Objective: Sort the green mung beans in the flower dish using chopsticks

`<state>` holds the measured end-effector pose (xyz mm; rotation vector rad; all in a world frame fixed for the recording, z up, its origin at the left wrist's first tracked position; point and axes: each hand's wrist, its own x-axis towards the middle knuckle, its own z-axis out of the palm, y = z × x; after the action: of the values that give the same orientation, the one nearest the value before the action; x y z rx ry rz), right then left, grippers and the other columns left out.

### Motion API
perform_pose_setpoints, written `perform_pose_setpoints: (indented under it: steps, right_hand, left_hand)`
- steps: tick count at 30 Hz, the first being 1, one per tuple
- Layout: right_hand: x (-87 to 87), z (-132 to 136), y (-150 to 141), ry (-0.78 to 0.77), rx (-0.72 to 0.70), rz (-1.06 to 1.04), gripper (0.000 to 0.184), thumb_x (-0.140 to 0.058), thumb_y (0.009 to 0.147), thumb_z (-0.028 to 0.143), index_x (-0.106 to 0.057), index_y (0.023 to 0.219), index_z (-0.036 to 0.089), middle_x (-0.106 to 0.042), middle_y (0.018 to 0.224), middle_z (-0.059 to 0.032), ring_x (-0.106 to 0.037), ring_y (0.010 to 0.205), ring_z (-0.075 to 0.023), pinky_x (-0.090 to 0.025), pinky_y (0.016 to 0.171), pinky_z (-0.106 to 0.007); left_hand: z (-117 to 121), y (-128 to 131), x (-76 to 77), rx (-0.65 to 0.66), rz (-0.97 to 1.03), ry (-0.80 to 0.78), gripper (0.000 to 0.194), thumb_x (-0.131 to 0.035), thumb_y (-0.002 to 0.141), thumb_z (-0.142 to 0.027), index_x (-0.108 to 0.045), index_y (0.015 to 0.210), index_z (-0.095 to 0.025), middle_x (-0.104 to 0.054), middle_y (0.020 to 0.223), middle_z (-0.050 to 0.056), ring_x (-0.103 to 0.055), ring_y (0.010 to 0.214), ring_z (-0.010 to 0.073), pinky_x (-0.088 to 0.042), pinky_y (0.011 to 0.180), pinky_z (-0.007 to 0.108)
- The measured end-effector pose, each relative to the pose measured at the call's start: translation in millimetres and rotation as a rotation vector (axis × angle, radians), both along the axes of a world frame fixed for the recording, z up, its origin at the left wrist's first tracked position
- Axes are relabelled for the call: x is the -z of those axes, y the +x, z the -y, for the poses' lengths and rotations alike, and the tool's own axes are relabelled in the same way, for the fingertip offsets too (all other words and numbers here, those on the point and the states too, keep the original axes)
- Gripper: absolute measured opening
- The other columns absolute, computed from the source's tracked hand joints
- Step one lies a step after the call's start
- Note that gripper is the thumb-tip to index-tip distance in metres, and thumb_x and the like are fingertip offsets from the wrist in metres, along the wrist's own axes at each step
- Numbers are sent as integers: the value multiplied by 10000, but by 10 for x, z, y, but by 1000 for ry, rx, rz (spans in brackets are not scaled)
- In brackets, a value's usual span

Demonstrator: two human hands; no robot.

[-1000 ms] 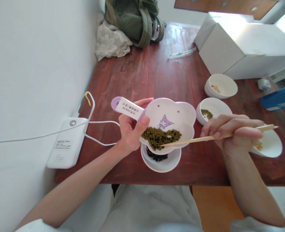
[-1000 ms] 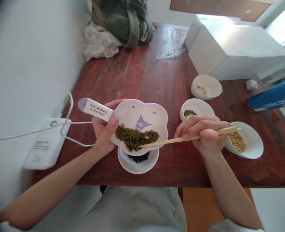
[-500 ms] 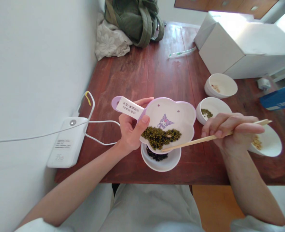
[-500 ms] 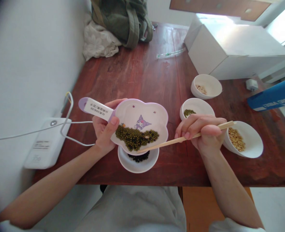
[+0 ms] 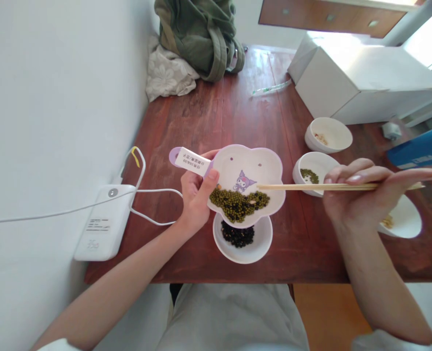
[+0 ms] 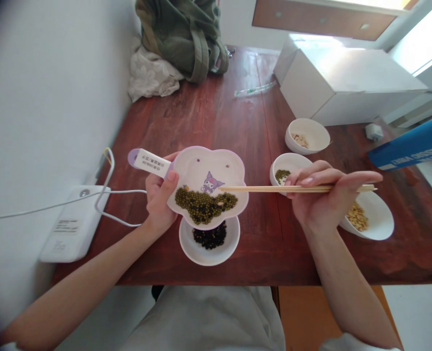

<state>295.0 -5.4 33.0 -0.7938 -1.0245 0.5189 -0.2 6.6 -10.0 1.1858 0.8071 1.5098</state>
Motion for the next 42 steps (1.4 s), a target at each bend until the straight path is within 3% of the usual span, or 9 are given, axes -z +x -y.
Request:
perform_pose_setpoints:
  steps: [5,11,21,27,31,34,37,42]
  right_hand:
    - [-37,130,-43,138,-162,241,789,-533,1095,707,-702,468,258,-516,431,6,-559,322,-154,-485,305,-292]
    - [-62,322,20,102,-170,392,693,-561,1081,709,-827,623,262,-665,531,-34,-654,423,-219,-563,377,-384]
    - [-16,307,-74,107,-356,383,625,-568,1109,634,-884,761,224,-724,607,-51,-721,484,-227,-566,381,-372]
    - [-4,276,-95,118,-461,324,589,-626,1082,642,-902,770,226,-703,565,-47,-667,407,-211,-565,356,-360]
    - [-9,238,-74,138,-416,296,592,-633,1080,640,-894,740,232,-690,547,-39,-648,386,-204,-561,354,-355]
    - [0,246,-82,97,-369,334,602,-637,1069,659,-889,741,221,-712,583,-55,-712,462,-229,-600,407,-371]
    - [19,267,-108,74,-439,384,611,-605,1082,659,-893,784,210,-752,645,-70,-767,543,-249,-632,441,-381]
    - [12,254,-126,54,-475,285,594,-661,1053,650,-867,720,204,-703,577,-44,-715,477,-199,-597,412,-321]
  left_hand:
    - [30,9,26,53,25,-20,435,-772,998,-579,-785,1262,-233,-835,1144,96,-812,1031,274,-659,856,364]
    - [62,9,-6,21,22,4,481,-809,966,-575,-757,1295,-229,-836,1062,89,-815,1004,277,-671,831,367]
    - [88,23,-75,18,25,43,434,-807,980,-530,-765,1285,-224,-841,1066,89,-818,985,261,-672,831,354]
    - [78,21,-56,18,31,52,423,-798,980,-516,-775,1278,-217,-846,1071,97,-818,997,264,-673,822,350]
    - [82,27,-78,34,22,44,441,-781,989,-533,-775,1290,-211,-848,1076,107,-818,1020,280,-669,819,362]
    - [79,36,-101,39,33,72,413,-781,1001,-502,-778,1298,-215,-849,1113,106,-820,988,258,-661,813,341]
    - [72,41,-110,43,40,87,408,-778,1008,-487,-776,1313,-216,-848,1116,102,-818,970,241,-659,814,324]
    - [76,28,-87,52,24,95,387,-760,1024,-493,-810,1288,-215,-842,1137,100,-796,947,215,-643,795,297]
